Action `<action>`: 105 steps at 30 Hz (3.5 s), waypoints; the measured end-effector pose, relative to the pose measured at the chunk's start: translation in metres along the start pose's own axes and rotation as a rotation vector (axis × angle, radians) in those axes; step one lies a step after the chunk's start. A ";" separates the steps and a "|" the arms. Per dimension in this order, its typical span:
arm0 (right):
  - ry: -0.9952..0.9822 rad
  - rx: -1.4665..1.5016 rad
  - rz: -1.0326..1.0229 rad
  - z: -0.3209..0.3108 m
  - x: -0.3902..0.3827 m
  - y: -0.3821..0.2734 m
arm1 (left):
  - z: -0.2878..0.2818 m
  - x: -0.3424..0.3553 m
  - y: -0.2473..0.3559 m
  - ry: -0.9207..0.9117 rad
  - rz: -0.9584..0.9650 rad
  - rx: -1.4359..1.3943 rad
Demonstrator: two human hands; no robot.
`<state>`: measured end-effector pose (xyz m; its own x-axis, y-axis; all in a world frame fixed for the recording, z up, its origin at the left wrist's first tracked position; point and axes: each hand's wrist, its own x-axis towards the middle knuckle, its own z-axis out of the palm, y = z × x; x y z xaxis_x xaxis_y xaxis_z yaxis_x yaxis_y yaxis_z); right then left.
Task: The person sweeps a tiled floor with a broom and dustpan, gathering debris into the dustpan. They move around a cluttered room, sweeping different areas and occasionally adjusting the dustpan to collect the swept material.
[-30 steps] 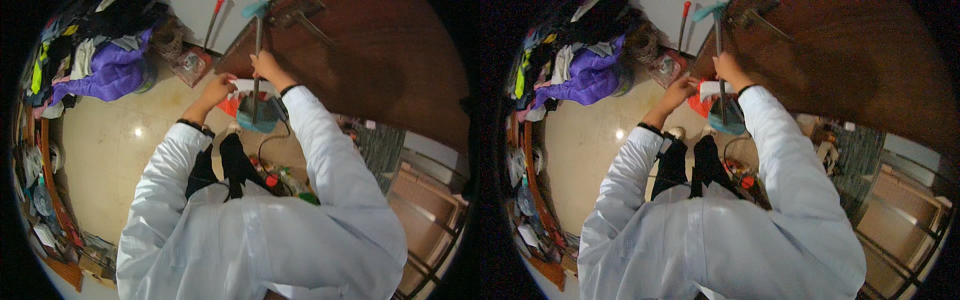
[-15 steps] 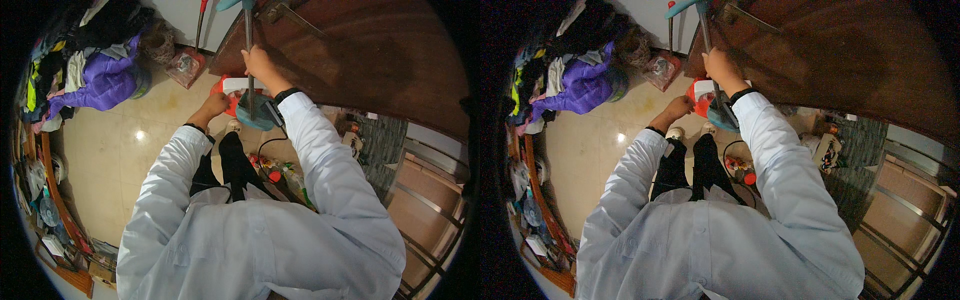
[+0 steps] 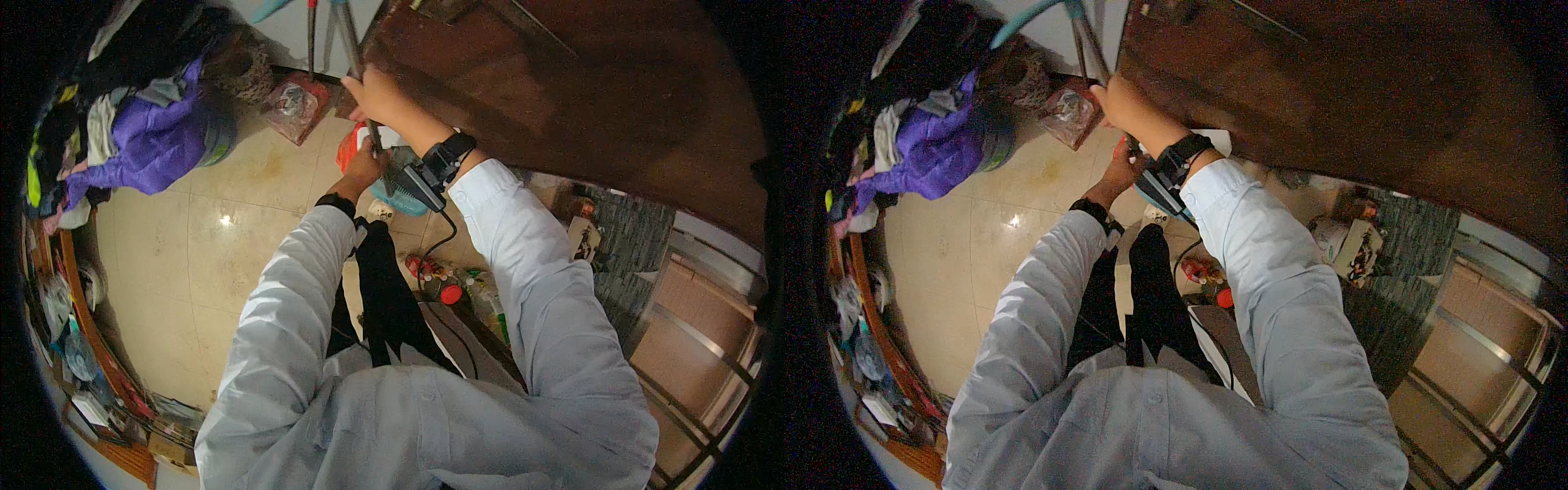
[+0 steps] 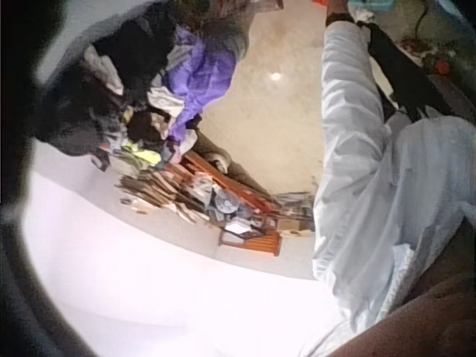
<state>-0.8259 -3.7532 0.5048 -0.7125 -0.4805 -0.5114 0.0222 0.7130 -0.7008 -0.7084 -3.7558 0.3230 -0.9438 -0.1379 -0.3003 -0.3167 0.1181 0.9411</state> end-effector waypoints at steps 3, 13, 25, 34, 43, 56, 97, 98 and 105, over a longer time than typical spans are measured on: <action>-0.134 0.402 -0.190 -0.012 -0.003 0.027 | -0.003 0.006 0.006 0.178 0.052 0.235; 0.894 1.066 0.285 -0.010 -0.137 0.374 | -0.019 0.001 0.021 0.053 0.012 0.073; 0.592 -0.125 0.404 0.069 -0.098 0.465 | -0.024 -0.023 0.014 -0.118 -0.136 0.008; 0.225 -0.201 0.290 0.052 -0.051 0.396 | -0.020 -0.021 0.026 -0.084 -0.029 0.044; 0.159 0.113 -0.252 0.105 0.024 0.381 | -0.017 -0.029 0.042 -0.089 -0.044 0.034; 0.299 0.116 0.370 0.141 0.078 0.410 | -0.022 -0.043 0.041 -0.061 -0.048 0.001; 0.961 0.345 -0.091 0.073 -0.373 0.149 | 0.051 -0.208 0.359 -1.239 -0.061 0.009; 0.983 0.317 -0.151 0.083 -0.370 0.162 | 0.063 -0.227 0.366 -1.298 -0.159 -0.025; 1.411 0.215 0.170 0.152 -0.456 0.217 | 0.128 -0.302 0.336 -1.333 -0.099 0.234</action>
<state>-0.3901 -3.4573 0.5106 -0.7750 0.5898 0.2270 0.1887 0.5587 -0.8076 -0.5418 -3.5485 0.7103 -0.2473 0.8775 -0.4110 -0.2707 0.3447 0.8988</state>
